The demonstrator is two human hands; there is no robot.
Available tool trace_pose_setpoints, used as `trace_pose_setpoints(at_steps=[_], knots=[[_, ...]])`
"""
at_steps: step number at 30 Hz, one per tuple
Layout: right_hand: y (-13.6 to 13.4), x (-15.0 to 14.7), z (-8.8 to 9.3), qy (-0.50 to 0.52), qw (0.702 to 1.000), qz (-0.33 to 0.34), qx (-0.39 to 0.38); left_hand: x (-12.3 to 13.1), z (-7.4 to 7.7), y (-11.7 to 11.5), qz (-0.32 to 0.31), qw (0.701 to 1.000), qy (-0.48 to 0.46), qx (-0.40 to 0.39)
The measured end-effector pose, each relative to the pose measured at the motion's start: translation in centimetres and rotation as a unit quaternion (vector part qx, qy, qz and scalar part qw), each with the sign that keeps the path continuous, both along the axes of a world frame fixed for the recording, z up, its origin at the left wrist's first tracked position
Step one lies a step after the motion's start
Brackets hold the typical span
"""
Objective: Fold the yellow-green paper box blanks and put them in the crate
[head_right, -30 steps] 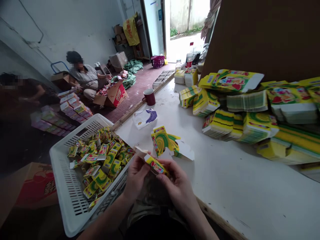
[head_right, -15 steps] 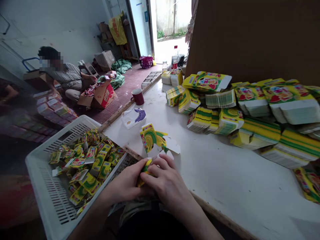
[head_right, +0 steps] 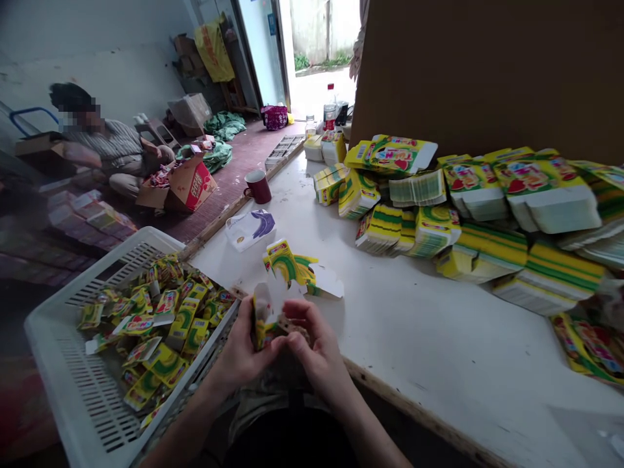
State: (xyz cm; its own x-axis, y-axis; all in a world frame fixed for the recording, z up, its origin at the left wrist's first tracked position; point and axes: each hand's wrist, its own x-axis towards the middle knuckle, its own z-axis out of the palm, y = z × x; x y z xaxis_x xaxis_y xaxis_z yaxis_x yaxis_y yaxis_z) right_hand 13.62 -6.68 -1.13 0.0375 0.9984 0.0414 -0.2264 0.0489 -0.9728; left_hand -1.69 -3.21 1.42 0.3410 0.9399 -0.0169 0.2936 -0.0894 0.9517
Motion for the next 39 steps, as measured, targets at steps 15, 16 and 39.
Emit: trace_pose_setpoints(at_steps=[15,16,39], knots=[[0.9,-0.8,2.1,-0.035,0.998,-0.019,-0.041,1.8,-2.3,-0.2,0.087,0.906,-0.361,-0.203],[0.9,-0.7,2.0,-0.05,0.997,-0.038,-0.041,1.7,-2.3,-0.1,0.126,0.916,-0.347,-0.158],[0.7,-1.4,0.5,-0.315,0.931,-0.138,0.119,1.9,-2.4,0.1,0.154,0.954,-0.223,-0.128]])
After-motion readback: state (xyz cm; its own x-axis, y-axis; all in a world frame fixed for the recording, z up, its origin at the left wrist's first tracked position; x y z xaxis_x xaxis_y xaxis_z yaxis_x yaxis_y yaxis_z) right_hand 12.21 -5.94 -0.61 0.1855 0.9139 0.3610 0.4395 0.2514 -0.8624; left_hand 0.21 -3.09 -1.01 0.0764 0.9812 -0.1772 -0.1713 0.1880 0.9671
